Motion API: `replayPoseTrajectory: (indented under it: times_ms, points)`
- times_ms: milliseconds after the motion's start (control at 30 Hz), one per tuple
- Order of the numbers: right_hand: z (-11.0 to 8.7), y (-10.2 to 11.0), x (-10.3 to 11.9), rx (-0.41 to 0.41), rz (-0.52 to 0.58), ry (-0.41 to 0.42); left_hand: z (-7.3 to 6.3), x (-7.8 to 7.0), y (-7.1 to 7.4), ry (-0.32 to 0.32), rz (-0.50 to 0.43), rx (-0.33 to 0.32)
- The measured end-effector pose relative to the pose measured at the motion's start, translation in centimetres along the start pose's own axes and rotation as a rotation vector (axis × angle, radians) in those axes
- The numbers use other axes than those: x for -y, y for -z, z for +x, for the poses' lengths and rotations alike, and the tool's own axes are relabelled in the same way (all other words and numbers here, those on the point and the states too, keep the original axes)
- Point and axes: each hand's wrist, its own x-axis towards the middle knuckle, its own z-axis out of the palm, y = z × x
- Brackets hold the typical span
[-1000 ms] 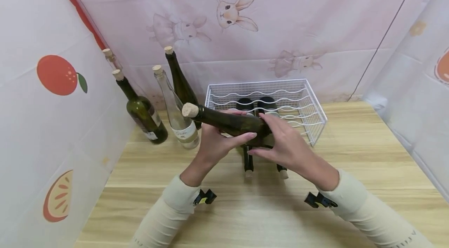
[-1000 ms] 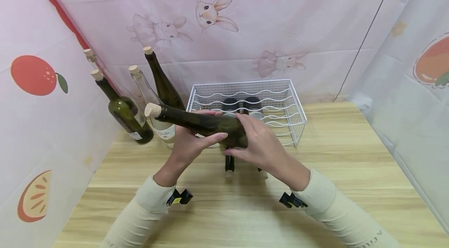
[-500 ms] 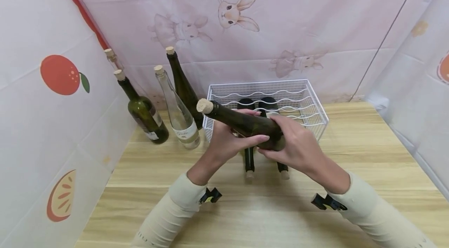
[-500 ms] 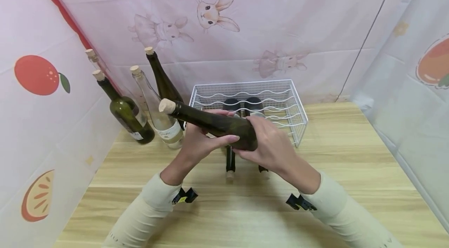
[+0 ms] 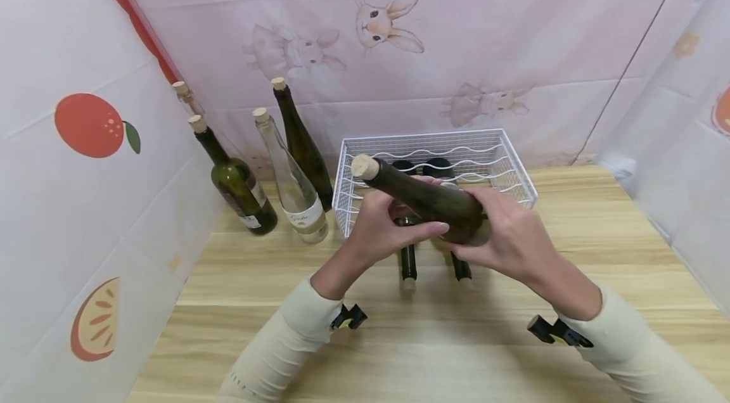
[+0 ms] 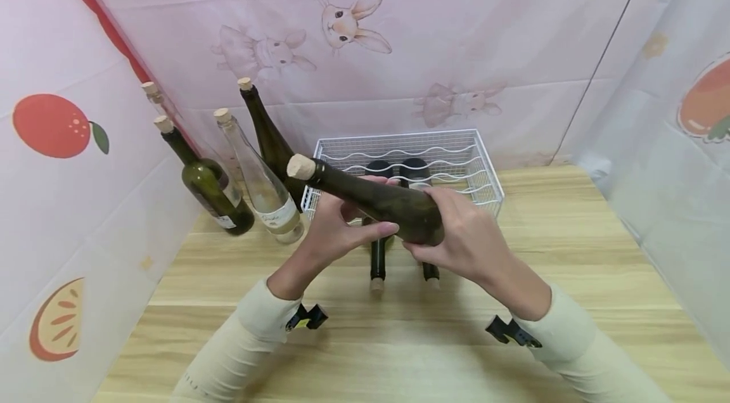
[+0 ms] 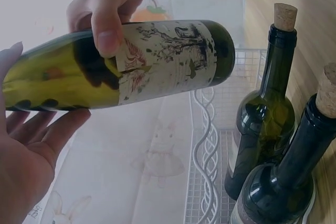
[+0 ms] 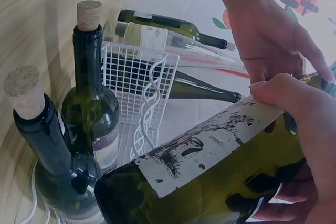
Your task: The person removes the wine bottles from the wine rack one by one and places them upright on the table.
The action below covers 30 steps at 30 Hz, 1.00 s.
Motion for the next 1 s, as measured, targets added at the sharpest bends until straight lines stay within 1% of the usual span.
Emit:
replayPoseTrajectory:
  times_ms: [233,333,400,567,700,767,833,900,1000]
  points:
    - [-0.8,1.1,-0.9,-0.005,-0.047,-0.03,-0.2,0.1,-0.1,0.018,-0.025,0.016]
    - [-1.1,1.4,-1.3,-0.004,-0.036,-0.05,-0.4,0.4,0.1,0.007,-0.012,0.025]
    - [-1.3,1.7,-1.6,-0.005,-0.031,-0.064,-0.6,0.7,0.2,-0.006,0.012,0.026]
    - [-1.8,2.4,-2.4,-0.023,-0.043,-0.099,-1.2,1.7,0.7,-0.056,0.104,0.025]
    - [-2.4,3.1,-3.3,-0.041,-0.058,-0.132,-1.9,2.5,1.1,-0.078,0.231,0.025]
    - [-2.7,3.5,-3.7,-0.049,-0.062,-0.163,-2.2,2.9,1.3,-0.087,0.313,0.033]
    - [-2.9,3.8,-4.1,-0.053,-0.061,-0.202,-2.4,3.2,1.5,-0.091,0.361,0.05]
    - [-3.2,4.1,-4.3,-0.057,-0.054,-0.248,-2.7,3.5,1.6,-0.072,0.388,0.066]
    - [-3.5,4.5,-4.7,-0.062,-0.041,-0.309,-3.1,3.9,1.8,0.006,0.369,0.085]
